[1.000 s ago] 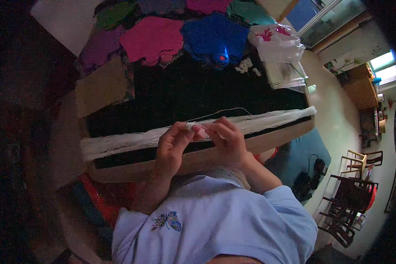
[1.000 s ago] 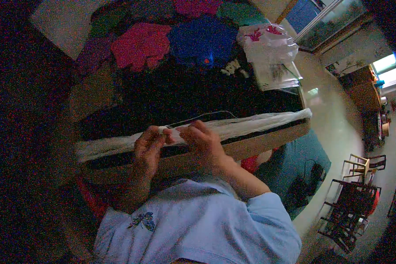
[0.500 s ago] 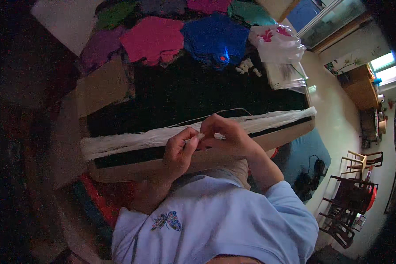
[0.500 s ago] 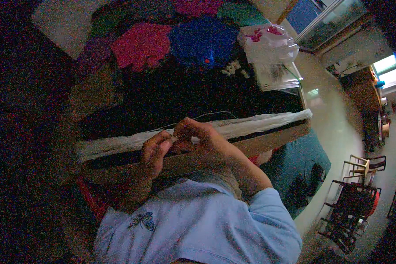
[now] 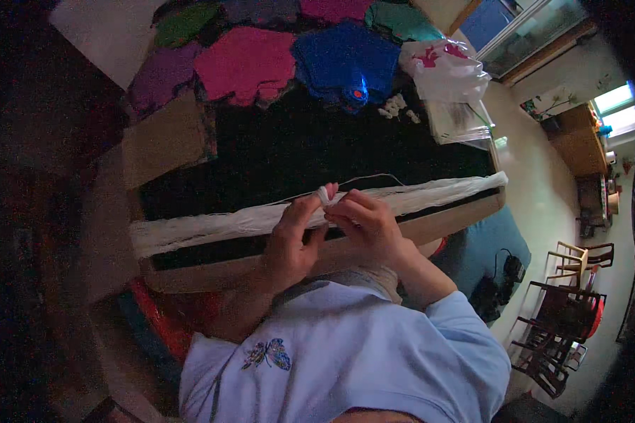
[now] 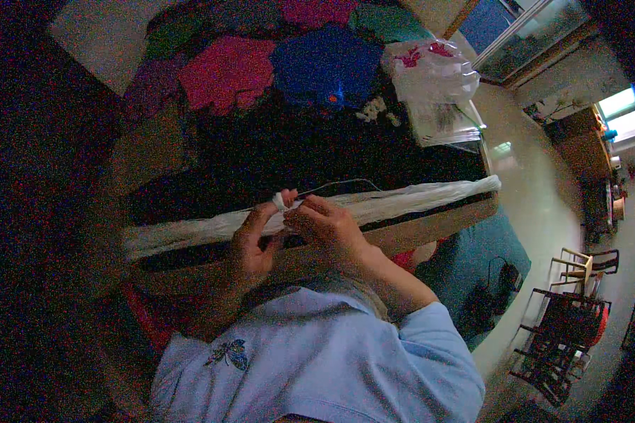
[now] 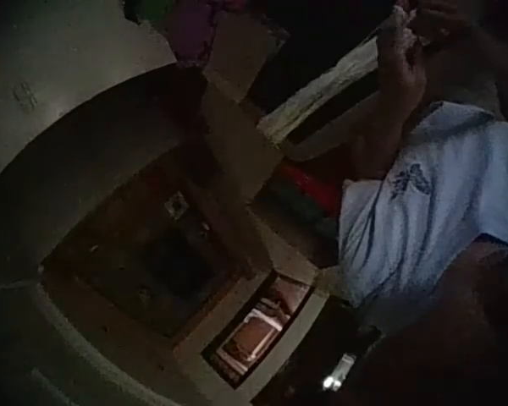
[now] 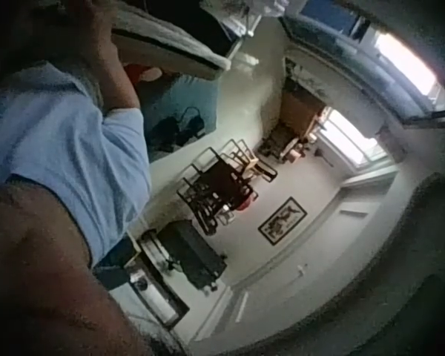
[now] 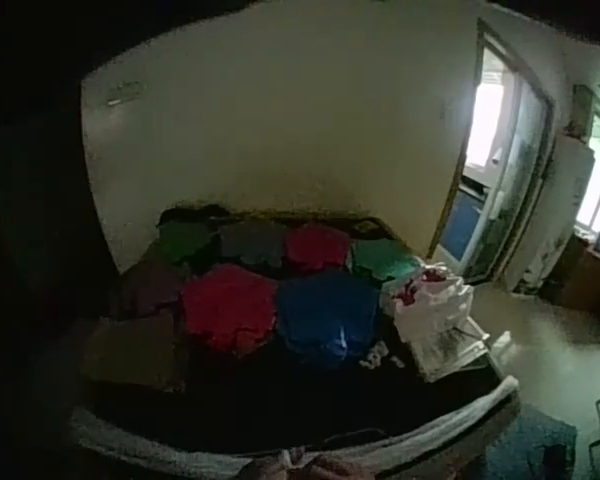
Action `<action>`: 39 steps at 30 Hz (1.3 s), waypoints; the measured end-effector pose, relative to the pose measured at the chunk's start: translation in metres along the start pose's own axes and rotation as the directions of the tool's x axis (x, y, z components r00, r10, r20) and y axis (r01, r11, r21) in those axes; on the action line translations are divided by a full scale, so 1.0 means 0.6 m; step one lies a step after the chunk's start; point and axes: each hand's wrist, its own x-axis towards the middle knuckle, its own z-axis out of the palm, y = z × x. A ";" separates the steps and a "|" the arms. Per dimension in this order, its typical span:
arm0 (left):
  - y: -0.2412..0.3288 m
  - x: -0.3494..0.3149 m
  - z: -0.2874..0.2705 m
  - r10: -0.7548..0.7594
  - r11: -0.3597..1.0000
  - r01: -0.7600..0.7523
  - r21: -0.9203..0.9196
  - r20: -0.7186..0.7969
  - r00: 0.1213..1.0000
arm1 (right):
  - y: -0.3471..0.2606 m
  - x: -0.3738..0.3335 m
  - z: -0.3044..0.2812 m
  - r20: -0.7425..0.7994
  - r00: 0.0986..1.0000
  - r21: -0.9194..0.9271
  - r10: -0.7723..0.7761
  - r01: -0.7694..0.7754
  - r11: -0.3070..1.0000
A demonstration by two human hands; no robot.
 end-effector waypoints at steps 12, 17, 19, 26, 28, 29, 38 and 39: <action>0.000 0.001 -0.008 -0.077 0.996 0.076 0.044 0.017 0.997 | -0.005 0.019 -0.017 0.130 0.974 0.275 0.188 -0.217 0.937; -0.001 0.002 -0.012 -0.134 0.990 0.132 0.042 0.044 0.990 | 0.003 0.017 -0.019 0.221 0.951 0.254 0.215 -0.269 0.929; -0.001 0.002 -0.013 -0.163 0.986 0.162 0.041 0.029 0.986 | 0.004 0.017 -0.016 0.228 0.943 0.351 0.242 -0.311 0.883; -0.002 0.004 -0.013 -0.178 0.984 0.177 0.023 0.048 0.983 | -0.009 0.023 -0.027 0.283 0.928 0.327 0.242 -0.330 0.886; 0.002 0.005 -0.013 -0.182 0.983 0.182 0.010 0.064 0.981 | -0.009 0.026 -0.030 0.319 0.907 0.347 0.274 -0.381 0.857; 0.004 0.004 -0.012 -0.183 0.983 0.182 0.011 0.062 0.981 | -0.012 0.029 -0.033 0.325 0.915 0.319 0.237 -0.342 0.884; 0.009 0.009 -0.008 -0.187 0.982 0.187 0.005 0.022 0.982 | -0.014 0.025 -0.026 0.285 0.917 0.437 0.278 -0.382 0.814; 0.009 0.009 -0.009 -0.191 0.981 0.191 -0.014 0.029 0.981 | -0.011 0.024 -0.026 0.292 0.923 0.465 0.251 -0.367 0.806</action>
